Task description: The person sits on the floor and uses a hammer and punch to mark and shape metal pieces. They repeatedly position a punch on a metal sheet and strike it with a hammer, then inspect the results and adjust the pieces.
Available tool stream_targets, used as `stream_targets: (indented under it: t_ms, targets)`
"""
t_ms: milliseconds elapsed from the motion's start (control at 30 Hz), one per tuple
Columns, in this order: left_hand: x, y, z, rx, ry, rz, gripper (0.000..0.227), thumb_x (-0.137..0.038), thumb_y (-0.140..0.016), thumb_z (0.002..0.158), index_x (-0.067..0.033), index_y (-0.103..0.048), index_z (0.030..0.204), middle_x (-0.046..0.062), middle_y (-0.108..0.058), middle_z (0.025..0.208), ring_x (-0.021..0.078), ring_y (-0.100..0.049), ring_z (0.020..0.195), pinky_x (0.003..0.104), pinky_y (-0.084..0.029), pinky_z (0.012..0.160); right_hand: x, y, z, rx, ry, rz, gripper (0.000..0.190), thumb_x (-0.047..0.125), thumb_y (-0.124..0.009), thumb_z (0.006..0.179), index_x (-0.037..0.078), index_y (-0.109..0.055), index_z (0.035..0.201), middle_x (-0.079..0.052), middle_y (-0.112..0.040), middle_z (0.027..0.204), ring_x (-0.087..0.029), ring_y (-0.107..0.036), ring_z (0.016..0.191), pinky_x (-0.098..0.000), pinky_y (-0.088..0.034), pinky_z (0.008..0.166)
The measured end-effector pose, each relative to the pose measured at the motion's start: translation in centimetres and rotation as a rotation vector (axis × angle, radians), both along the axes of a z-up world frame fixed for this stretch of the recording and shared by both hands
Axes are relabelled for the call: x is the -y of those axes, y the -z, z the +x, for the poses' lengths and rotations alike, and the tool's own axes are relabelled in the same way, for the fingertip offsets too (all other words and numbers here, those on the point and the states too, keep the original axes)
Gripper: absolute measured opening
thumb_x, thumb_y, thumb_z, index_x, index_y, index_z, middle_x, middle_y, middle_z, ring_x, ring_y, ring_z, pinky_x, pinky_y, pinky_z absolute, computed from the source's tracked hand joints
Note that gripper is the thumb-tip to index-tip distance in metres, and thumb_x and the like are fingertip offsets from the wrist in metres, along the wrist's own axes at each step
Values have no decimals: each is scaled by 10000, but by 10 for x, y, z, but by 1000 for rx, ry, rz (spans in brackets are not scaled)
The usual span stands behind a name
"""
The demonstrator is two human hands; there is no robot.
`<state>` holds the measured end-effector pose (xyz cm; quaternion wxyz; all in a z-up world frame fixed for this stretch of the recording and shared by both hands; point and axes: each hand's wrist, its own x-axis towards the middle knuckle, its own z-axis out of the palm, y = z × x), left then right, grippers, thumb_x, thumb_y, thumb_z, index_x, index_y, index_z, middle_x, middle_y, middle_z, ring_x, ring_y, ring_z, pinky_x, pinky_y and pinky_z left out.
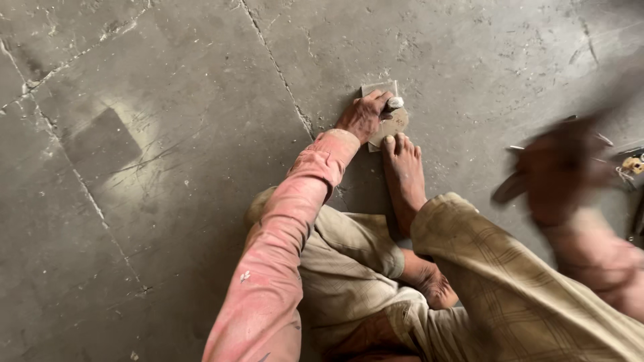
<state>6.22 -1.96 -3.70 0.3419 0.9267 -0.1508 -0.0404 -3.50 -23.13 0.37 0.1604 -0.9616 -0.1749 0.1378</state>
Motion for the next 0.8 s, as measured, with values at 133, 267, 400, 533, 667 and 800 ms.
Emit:
stream_targets:
  t_ms: [133,267,400,533,667,800]
  targets:
    - [-1,-1,3,-97,-25,-7,180,-89,-599,965,-119,-616,1142,128,-686,1089,389,-697,987,473,-582,813,-51,53,-8,58,22,26,412,88,-516,1033,47,-407,1428,-203,-462,1439,-360,-448,1376,-508,-384,1140]
    - [-1,1,-10,6,-41,26,184,-38,-562,975,-109,-616,1136,126,-701,1118,381,-710,994,465,-590,856,-9,44,-13,183,-38,-9,414,65,-508,1014,19,-411,1414,-230,-455,1416,-384,-450,1332,-516,-373,1113]
    - [-2,1,-4,43,-121,-64,295,-118,-650,914,-37,-598,1193,174,-691,1109,418,-692,936,479,-576,799,-18,27,1,117,-13,-59,392,82,-507,992,24,-416,1369,-228,-475,1376,-377,-474,1308,-510,-387,1096]
    - [-2,3,-6,19,-139,-73,310,-72,-618,933,-33,-606,1240,181,-697,1137,419,-695,998,462,-595,852,-53,30,-4,77,6,-22,371,98,-505,970,29,-421,1324,-226,-494,1336,-371,-497,1284,-504,-401,1079]
    - [-4,0,-6,-93,-170,-66,288,-196,-715,935,-29,-636,1157,164,-727,1065,413,-701,961,487,-574,793,-44,30,2,20,-2,-59,260,76,-455,1083,51,-436,1341,-202,-518,1308,-373,-519,1246,-498,-417,1050]
    - [4,5,-15,34,-201,-124,329,-176,-738,889,-18,-631,1157,202,-716,1032,412,-706,930,457,-590,779,-17,25,-1,60,-10,-95,287,85,-482,1033,47,-439,1314,-205,-512,1298,-370,-515,1248,-494,-416,1044]
